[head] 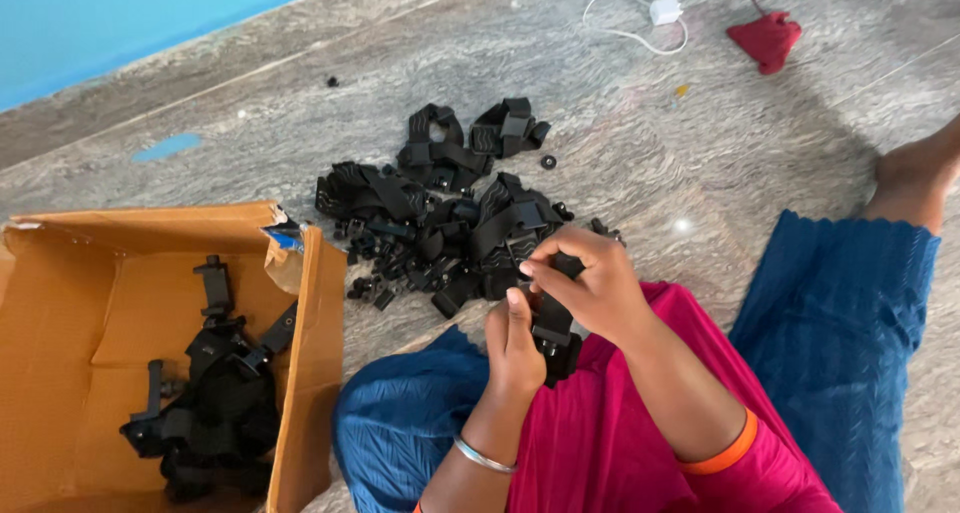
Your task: The person sits on the floor and assembles black plastic straps by hand. They pick up strap components, attach small metal pieces, and place the finished items into a cardboard box.
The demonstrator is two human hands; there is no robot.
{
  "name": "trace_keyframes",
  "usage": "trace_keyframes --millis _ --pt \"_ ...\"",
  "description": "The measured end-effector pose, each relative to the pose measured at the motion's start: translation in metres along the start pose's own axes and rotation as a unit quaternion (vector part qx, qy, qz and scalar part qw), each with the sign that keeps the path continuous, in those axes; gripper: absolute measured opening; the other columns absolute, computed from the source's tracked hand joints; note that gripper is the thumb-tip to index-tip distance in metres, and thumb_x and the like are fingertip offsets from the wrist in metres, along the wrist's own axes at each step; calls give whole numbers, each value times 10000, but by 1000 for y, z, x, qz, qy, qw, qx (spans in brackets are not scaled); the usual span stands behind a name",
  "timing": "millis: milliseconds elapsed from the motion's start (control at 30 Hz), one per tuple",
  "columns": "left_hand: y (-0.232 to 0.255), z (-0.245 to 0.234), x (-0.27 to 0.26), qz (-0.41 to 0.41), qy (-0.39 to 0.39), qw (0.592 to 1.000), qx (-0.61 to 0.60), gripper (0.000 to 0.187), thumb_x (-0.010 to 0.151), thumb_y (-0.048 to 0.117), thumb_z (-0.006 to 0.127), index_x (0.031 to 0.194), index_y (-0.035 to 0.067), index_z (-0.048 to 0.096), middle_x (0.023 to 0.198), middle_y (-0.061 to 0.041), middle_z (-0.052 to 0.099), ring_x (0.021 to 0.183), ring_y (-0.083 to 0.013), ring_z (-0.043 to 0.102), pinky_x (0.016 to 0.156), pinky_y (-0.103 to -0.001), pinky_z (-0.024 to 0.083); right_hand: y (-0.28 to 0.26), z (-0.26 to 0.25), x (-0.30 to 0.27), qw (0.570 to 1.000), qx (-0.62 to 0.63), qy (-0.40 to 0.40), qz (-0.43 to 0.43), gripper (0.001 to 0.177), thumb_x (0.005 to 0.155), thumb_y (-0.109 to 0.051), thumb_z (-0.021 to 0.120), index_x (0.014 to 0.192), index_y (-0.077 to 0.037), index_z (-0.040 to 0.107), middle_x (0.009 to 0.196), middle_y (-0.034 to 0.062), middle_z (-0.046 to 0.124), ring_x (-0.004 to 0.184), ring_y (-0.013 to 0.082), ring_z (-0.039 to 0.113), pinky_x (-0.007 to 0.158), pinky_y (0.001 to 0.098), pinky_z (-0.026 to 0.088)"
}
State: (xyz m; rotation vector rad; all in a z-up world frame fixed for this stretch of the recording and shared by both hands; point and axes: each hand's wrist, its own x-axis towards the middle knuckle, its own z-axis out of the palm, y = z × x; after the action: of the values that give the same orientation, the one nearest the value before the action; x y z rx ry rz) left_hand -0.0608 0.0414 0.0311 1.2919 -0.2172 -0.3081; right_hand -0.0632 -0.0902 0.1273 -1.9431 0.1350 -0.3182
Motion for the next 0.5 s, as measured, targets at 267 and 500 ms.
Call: trace_keyframes --millis 267,500 --pt "15 -4 0 11 -52 999 7 613 1108 455 323 948 -33 660 803 -80 655 737 -149 582 664 -330 468 6 4 15 986 -159 7 -51 154 803 -83 816 865 -16 692 813 108 687 750 257 681 676 336 505" --pt "43 -16 4 49 -49 979 193 310 973 267 587 783 22 577 674 -131 579 640 -283 590 583 -408 439 8 13 3 988 -153 30 -4 143 904 -128 725 908 -9 647 751 103 603 651 268 580 597 376 444"
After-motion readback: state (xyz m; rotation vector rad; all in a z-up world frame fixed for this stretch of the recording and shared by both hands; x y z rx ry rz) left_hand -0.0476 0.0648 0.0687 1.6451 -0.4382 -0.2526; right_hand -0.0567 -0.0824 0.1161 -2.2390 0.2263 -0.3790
